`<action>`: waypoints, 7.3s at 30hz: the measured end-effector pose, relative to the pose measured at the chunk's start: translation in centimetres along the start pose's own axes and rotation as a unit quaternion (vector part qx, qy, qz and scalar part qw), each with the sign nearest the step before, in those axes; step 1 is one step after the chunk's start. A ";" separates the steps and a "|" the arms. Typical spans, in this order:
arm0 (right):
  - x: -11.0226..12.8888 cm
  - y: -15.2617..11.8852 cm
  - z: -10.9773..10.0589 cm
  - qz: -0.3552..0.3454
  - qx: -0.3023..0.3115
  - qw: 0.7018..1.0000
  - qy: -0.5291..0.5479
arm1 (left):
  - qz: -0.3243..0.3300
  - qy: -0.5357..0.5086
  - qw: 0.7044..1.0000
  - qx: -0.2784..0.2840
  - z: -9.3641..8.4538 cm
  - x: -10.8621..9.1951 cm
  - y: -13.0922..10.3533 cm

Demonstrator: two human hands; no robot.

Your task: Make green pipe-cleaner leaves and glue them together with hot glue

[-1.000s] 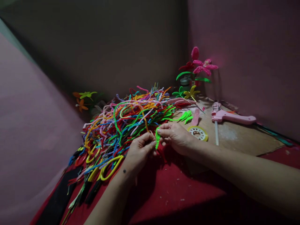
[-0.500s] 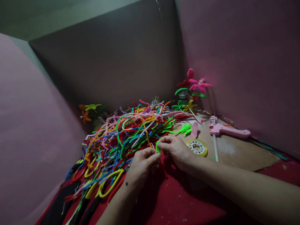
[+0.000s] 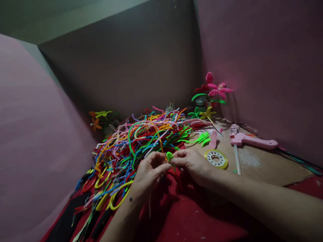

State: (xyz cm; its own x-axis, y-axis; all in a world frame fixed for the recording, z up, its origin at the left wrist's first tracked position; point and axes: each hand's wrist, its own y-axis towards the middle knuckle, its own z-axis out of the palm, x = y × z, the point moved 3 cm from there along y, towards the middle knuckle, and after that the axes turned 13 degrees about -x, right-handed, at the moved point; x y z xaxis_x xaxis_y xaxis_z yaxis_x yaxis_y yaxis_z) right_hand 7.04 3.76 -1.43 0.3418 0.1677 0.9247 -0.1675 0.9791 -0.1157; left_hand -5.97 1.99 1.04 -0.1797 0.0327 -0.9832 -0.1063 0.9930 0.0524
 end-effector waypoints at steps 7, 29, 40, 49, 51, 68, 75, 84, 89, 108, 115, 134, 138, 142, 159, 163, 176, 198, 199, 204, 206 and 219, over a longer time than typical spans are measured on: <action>-0.1 -0.8 0.1 -0.005 0.048 0.995 -0.088 | 0.057 0.010 0.998 0.018 -0.1 -0.6 -0.3; -0.3 -1.0 0.5 -0.022 0.035 0.972 -0.232 | 0.091 0.225 0.969 0.045 -0.9 -1.3 -0.5; -0.8 -0.8 0.4 -0.003 0.052 0.972 -0.229 | 0.305 0.379 0.864 0.130 -1.2 -2.2 -0.9; -0.8 -0.2 0.0 -0.005 0.070 0.961 -0.267 | 0.381 0.506 0.758 0.154 -1.1 -0.6 -1.4; -0.8 -0.2 -0.1 -0.001 0.081 0.962 -0.260 | 0.399 0.528 0.733 0.158 -0.9 -0.8 -1.6; -0.5 -0.4 -0.2 0.000 0.162 0.960 -0.227 | 0.498 0.506 0.691 0.139 -0.9 -0.1 -2.5; 0.2 -0.4 -0.1 0.028 0.090 0.979 -0.179 | 0.413 0.376 0.825 0.090 -1.1 -0.9 -1.8; -0.3 -0.4 -0.2 0.041 0.133 0.983 -0.117 | 0.377 0.349 0.849 0.122 -1.3 -1.2 -1.6; -0.1 -0.4 -0.1 0.045 0.127 0.982 -0.131 | 0.297 0.284 0.902 0.130 -1.4 -1.3 -1.2; 0.1 -1.3 0.2 -0.048 0.041 0.984 -0.168 | -0.033 0.028 0.998 -0.054 0.1 0.3 -1.3; 0.7 -1.6 0.4 -0.085 -0.006 0.984 -0.155 | 0.015 0.052 0.991 -0.119 0.2 -0.4 -1.1; -0.4 -0.8 0.1 -0.013 0.063 0.991 -0.117 | 0.042 0.058 0.995 -0.066 0.1 0.0 -1.2; -0.6 -0.6 0.0 0.002 0.055 0.993 -0.105 | 0.177 0.163 0.966 -0.089 0.1 -0.2 -1.5; -0.1 -0.9 0.1 -0.013 0.053 0.993 -0.105 | 0.138 0.133 0.976 -0.101 0.2 -0.4 -1.8; -0.3 -0.2 -0.2 0.021 0.034 0.997 0.063 | -0.016 -0.052 0.997 -0.051 -0.4 0.2 -0.6; -0.4 0.0 -0.3 0.018 0.020 0.996 0.085 | -0.025 -0.023 0.999 -0.008 0.2 0.3 -1.0; -0.3 -0.2 0.0 0.043 0.029 0.996 0.067 | 0.070 0.059 0.994 -0.063 0.8 0.5 -1.2; 0.0 -0.6 -0.1 -0.025 0.015 0.997 0.066 | -0.166 -0.172 0.962 0.135 0.9 1.6 -0.8; -0.1 -0.6 0.0 -0.021 0.024 0.997 0.070 | -0.173 -0.177 0.959 0.140 1.0 1.7 -0.8; -0.1 -0.6 0.1 -0.015 0.020 0.997 0.071 | -0.202 -0.223 0.945 0.129 1.6 2.2 -0.8; 0.0 -0.6 0.1 -0.005 0.004 0.998 0.064 | -0.200 -0.227 0.946 0.115 1.8 2.1 -0.9; 0.5 -1.0 0.0 -0.066 -0.005 0.997 -0.029 | -0.107 -0.116 0.987 0.035 1.6 1.2 -1.9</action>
State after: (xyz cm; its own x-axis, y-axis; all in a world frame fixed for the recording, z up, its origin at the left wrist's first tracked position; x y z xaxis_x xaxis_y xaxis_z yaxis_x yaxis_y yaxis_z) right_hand 7.39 2.85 -0.84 0.3067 0.0304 0.9513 -0.1147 0.9934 0.0052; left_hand -4.39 0.35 -0.52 0.0697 -0.1616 -0.9844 -0.0477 0.9851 -0.1651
